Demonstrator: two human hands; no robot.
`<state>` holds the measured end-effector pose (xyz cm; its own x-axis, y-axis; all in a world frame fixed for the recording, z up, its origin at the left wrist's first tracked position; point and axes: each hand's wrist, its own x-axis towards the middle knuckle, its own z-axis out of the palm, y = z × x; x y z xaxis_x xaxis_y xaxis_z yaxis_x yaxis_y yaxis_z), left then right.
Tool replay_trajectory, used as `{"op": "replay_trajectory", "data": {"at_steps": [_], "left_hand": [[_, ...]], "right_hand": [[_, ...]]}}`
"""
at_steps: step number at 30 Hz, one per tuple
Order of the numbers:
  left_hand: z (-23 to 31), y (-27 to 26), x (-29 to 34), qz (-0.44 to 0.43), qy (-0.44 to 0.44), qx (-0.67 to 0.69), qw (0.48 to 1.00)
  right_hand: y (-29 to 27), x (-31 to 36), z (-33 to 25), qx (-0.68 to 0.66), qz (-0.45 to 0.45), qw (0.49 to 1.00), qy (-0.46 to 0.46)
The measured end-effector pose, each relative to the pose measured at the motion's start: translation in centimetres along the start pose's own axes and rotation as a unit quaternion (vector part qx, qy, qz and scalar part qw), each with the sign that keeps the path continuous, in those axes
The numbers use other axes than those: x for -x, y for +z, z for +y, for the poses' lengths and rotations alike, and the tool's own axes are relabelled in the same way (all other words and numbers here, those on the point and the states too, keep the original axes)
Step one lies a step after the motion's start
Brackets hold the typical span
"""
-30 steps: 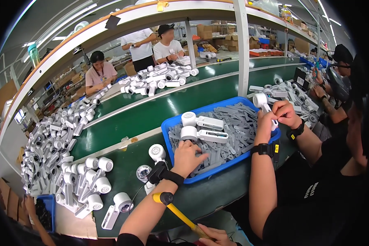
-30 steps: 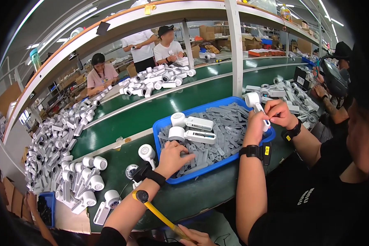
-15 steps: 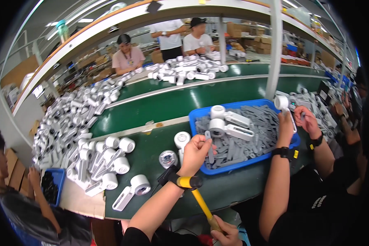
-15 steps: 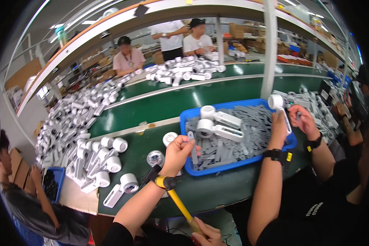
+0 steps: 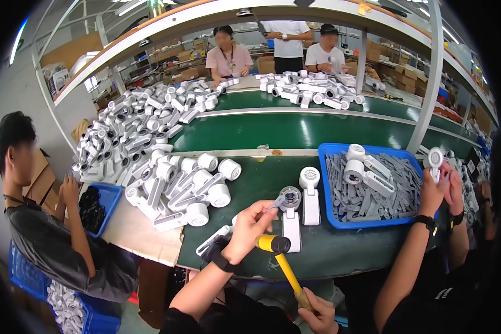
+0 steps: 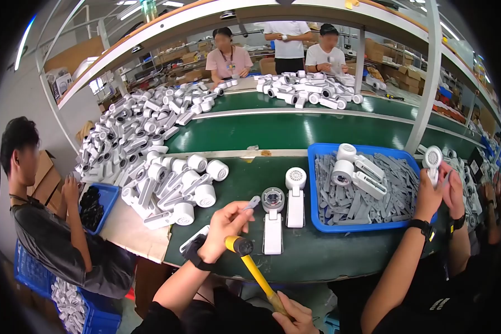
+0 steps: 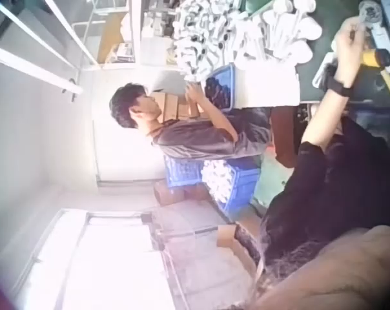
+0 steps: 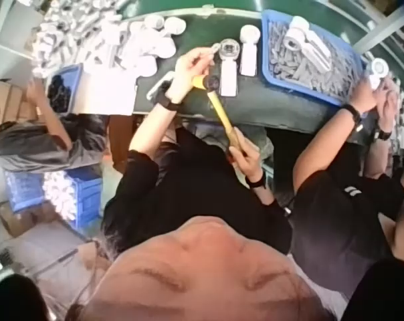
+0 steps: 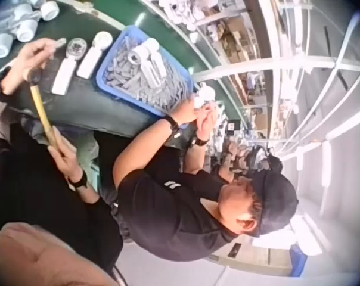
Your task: Assemble plastic light fixture components using a small mallet to secure the pieces together.
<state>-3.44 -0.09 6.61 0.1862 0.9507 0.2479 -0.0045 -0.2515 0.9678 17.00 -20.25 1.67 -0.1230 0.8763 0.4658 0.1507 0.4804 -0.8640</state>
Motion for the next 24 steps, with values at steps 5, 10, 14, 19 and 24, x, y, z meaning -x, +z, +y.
{"op": "replay_trajectory", "data": {"at_steps": [5, 10, 14, 19, 24], "left_hand": [[0.2, -5.1, 4.9, 0.168, 0.148, -0.435, 0.872], [-1.5, -8.5, 7.7, 0.191, 0.127, -0.497, 0.837], [-2.2, -8.7, 8.5, 0.208, 0.153, -0.488, 0.834], [-2.2, -7.8, 8.0, 0.227, 0.157, -0.513, 0.812], [-2.1, -6.8, 8.0, 0.228, 0.143, -0.556, 0.786]], "right_hand": [[1.1, -0.4, 0.1, 0.03, 0.001, 0.999, -0.014], [1.7, -0.5, 1.2, 0.021, -0.024, 0.999, -0.003], [2.4, -0.6, 1.7, 0.02, -0.038, 0.999, -0.006], [2.8, -0.9, 1.4, 0.017, -0.042, 0.999, -0.008], [2.4, -1.5, 1.8, 0.041, -0.063, 0.997, -0.01]]}}
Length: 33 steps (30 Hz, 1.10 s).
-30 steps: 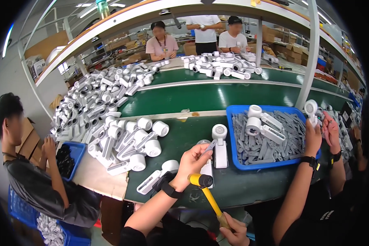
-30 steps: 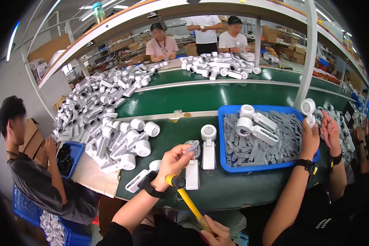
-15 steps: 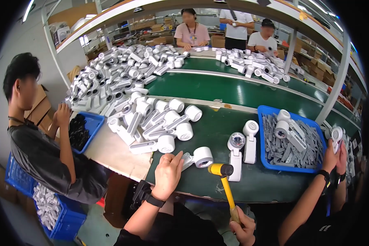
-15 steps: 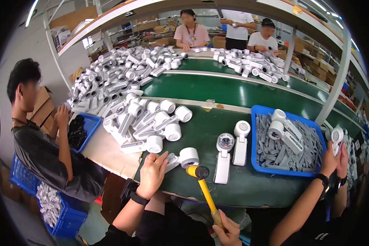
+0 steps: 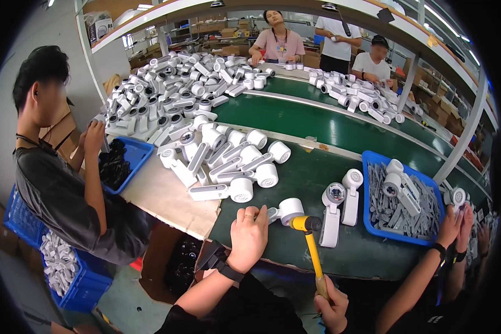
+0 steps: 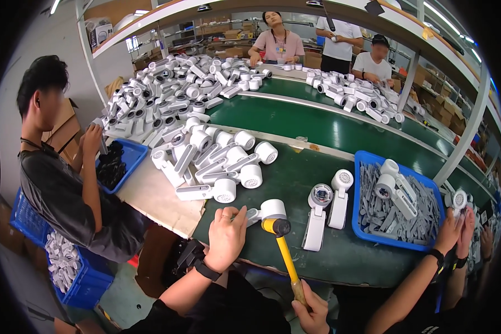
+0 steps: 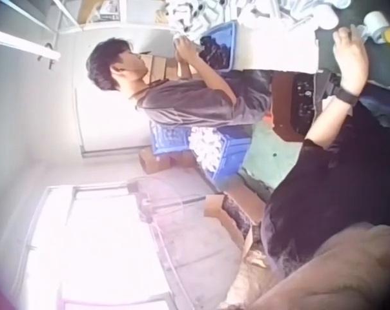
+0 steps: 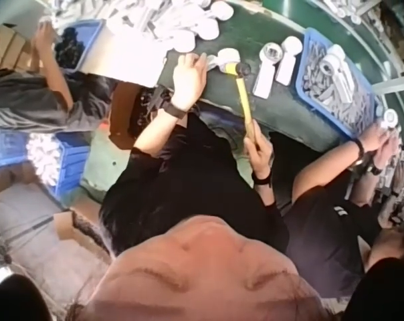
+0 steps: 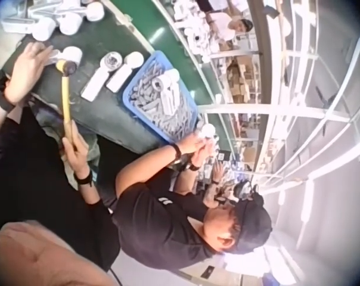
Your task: Assemble plastic light fixture components using a small mallet to secure the pieces together.
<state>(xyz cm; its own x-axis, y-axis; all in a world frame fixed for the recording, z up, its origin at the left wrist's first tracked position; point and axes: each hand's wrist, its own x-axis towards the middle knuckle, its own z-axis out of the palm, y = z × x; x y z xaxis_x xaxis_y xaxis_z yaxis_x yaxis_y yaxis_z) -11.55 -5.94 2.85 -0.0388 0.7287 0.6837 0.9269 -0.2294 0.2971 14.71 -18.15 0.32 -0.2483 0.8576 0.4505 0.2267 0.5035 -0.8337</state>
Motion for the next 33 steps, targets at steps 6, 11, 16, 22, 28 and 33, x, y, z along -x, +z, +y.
{"op": "replay_trajectory", "data": {"at_steps": [6, 11, 16, 22, 28, 33], "left_hand": [[-0.1, -0.2, 0.4, -0.004, 0.007, 0.005, 1.0], [-0.6, -0.2, 0.4, -0.014, 0.004, 0.015, 1.0], [-1.4, 0.3, 0.5, -0.034, -0.071, 0.083, 0.994], [-2.2, 0.5, -0.1, -0.098, -0.173, 0.188, 0.962], [-3.4, 1.8, -0.4, -0.147, -0.257, 0.315, 0.902], [-3.3, 1.7, -0.6, -0.158, -0.296, 0.331, 0.882]], "right_hand": [[-0.9, -2.2, -0.7, 0.022, -0.024, 0.996, 0.088], [-0.9, -5.6, -0.2, 0.025, -0.056, 0.99, 0.128], [-1.0, -8.1, -2.5, 0.075, -0.082, 0.987, 0.112], [-0.8, -8.4, -3.6, 0.077, -0.069, 0.989, 0.103], [-1.2, -9.0, -5.2, 0.052, -0.076, 0.985, 0.149], [-1.0, -9.3, -3.8, 0.108, -0.119, 0.981, 0.109]]}}
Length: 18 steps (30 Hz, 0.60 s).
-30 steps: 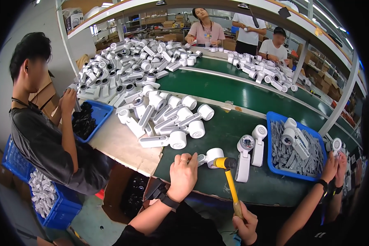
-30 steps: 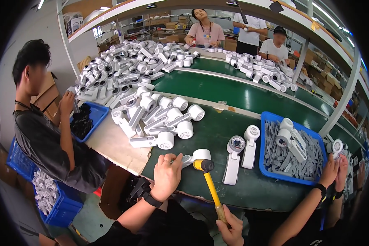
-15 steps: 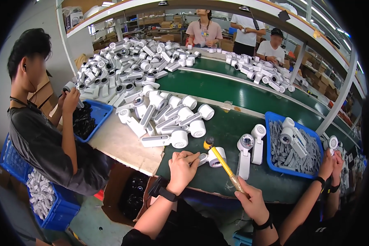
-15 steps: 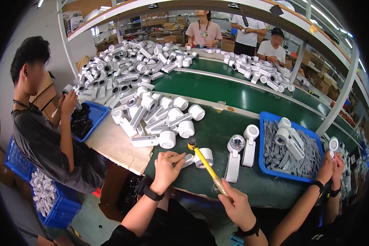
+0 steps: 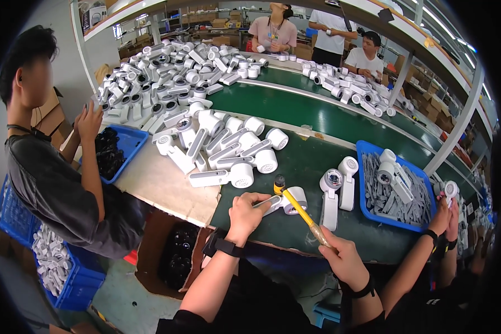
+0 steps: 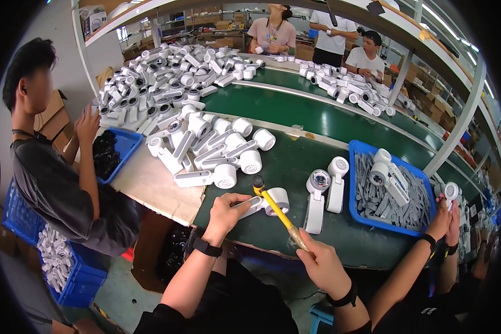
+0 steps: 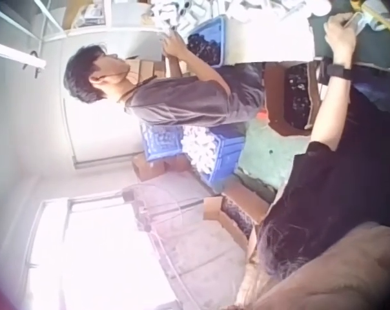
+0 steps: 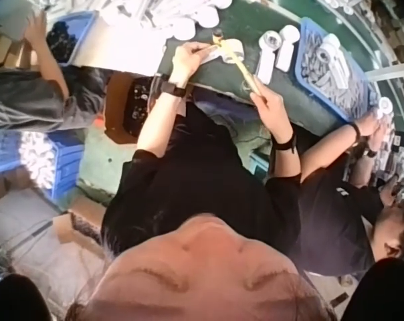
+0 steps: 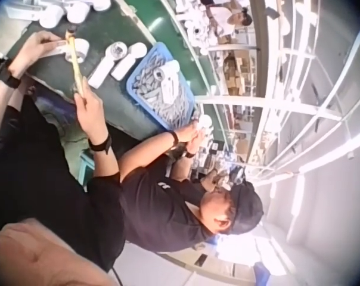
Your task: Assemble plastic light fixture components using a small mallet to secure the pieces together.
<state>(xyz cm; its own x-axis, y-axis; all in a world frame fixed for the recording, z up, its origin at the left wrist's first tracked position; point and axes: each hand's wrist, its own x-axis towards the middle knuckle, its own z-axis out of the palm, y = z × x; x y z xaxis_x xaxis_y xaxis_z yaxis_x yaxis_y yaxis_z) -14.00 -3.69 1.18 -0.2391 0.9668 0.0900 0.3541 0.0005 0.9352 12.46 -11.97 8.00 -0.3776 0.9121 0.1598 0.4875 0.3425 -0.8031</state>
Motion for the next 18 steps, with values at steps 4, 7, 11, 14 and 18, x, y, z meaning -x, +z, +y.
{"op": "replay_trajectory", "data": {"at_steps": [4, 7, 11, 14, 18], "left_hand": [[-0.3, -0.4, 0.3, 0.026, 0.082, -0.058, 0.995], [-0.3, -1.5, 1.5, 0.045, 0.172, -0.101, 0.979], [-0.8, -3.6, 2.2, 0.024, 0.193, -0.124, 0.973], [-1.1, -3.8, 2.1, 0.012, 0.214, -0.125, 0.969], [-1.0, -3.8, 2.0, 0.02, 0.248, -0.132, 0.959]], "right_hand": [[0.2, 1.1, -1.6, -0.067, 0.009, 0.996, 0.062], [0.4, 1.6, -1.6, -0.048, 0.004, 0.998, 0.029], [1.1, 1.9, -2.3, -0.012, 0.037, 0.998, -0.05], [1.7, 1.9, -1.9, -0.008, -0.01, 1.0, -0.023], [1.4, 2.5, -2.6, 0.014, 0.018, 0.999, -0.027]]}}
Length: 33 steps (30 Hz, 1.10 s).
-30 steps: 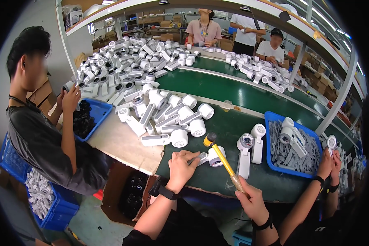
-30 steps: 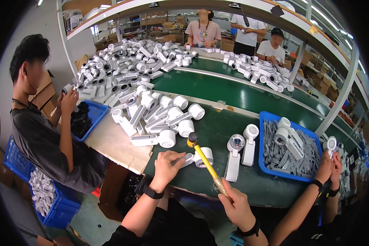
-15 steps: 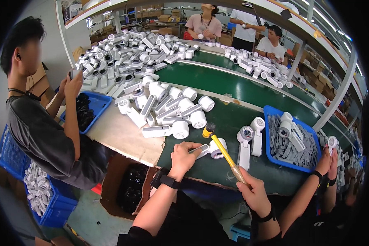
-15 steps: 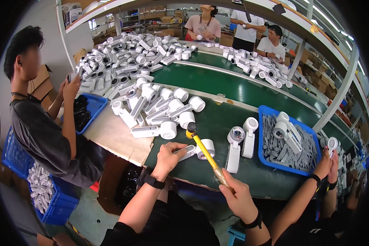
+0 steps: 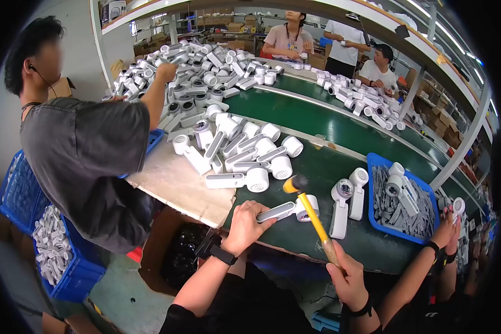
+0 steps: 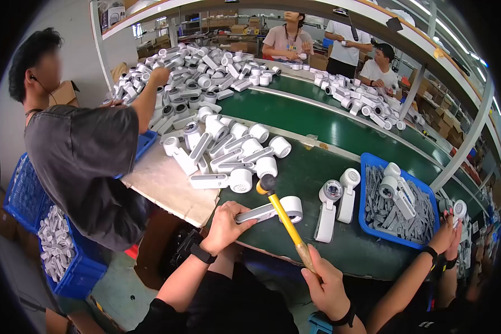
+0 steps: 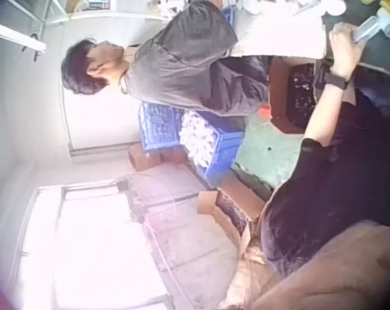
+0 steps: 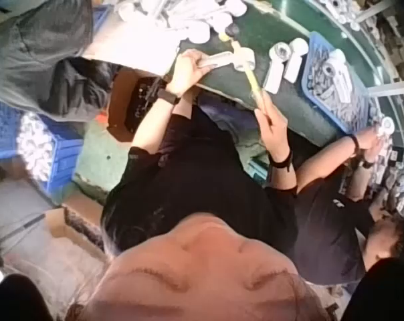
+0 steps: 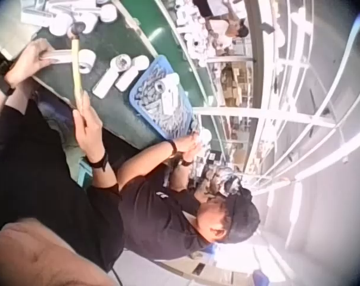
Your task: Assemble plastic light fixture components using a small mallet to secure the pieces together.
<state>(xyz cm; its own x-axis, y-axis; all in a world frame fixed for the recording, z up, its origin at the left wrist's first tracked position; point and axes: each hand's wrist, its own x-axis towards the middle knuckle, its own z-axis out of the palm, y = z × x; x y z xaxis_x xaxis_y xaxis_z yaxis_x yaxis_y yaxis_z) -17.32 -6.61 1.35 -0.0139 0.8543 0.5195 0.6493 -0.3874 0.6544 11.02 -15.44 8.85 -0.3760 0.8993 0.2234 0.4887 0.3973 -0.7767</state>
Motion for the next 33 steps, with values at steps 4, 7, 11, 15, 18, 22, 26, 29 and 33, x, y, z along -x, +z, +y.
{"op": "replay_trajectory", "data": {"at_steps": [4, 7, 11, 15, 18, 22, 26, 29, 33], "left_hand": [[-0.6, 0.5, 0.0, 0.013, -0.007, 0.006, 1.0], [-0.4, 0.7, 0.5, 0.007, -0.02, 0.011, 1.0], [-0.3, 0.7, 0.5, 0.042, -0.022, 0.007, 0.999], [-1.3, 0.5, 1.5, 0.0, -0.088, 0.061, 0.994], [-1.7, 1.2, 1.7, 0.06, -0.058, 0.021, 0.996], [-1.0, 0.8, 1.1, 0.024, -0.073, 0.028, 0.997], [-2.4, 1.4, 1.1, 0.028, -0.074, 0.006, 0.997], [-1.6, 1.0, 1.4, 0.039, -0.07, 0.026, 0.996], [-1.4, 1.0, 1.6, 0.034, -0.083, 0.03, 0.996]], "right_hand": [[0.2, 0.3, 0.1, 0.017, -0.011, 1.0, 0.005], [0.7, 0.6, 0.6, -0.009, 0.001, 1.0, -0.02], [1.5, -0.4, 2.1, -0.003, -0.036, 0.999, 0.019], [0.9, -0.2, 0.0, -0.018, -0.021, 0.999, -0.031], [1.7, -0.2, 0.3, 0.024, -0.085, 0.996, -0.017], [1.2, -0.3, -0.2, 0.025, -0.059, 0.998, -0.027], [2.3, -0.6, 0.0, 0.034, -0.098, 0.994, -0.031], [1.8, -0.1, -0.8, 0.012, -0.087, 0.996, -0.012], [2.3, 0.0, -0.2, 0.024, -0.089, 0.995, -0.035]]}}
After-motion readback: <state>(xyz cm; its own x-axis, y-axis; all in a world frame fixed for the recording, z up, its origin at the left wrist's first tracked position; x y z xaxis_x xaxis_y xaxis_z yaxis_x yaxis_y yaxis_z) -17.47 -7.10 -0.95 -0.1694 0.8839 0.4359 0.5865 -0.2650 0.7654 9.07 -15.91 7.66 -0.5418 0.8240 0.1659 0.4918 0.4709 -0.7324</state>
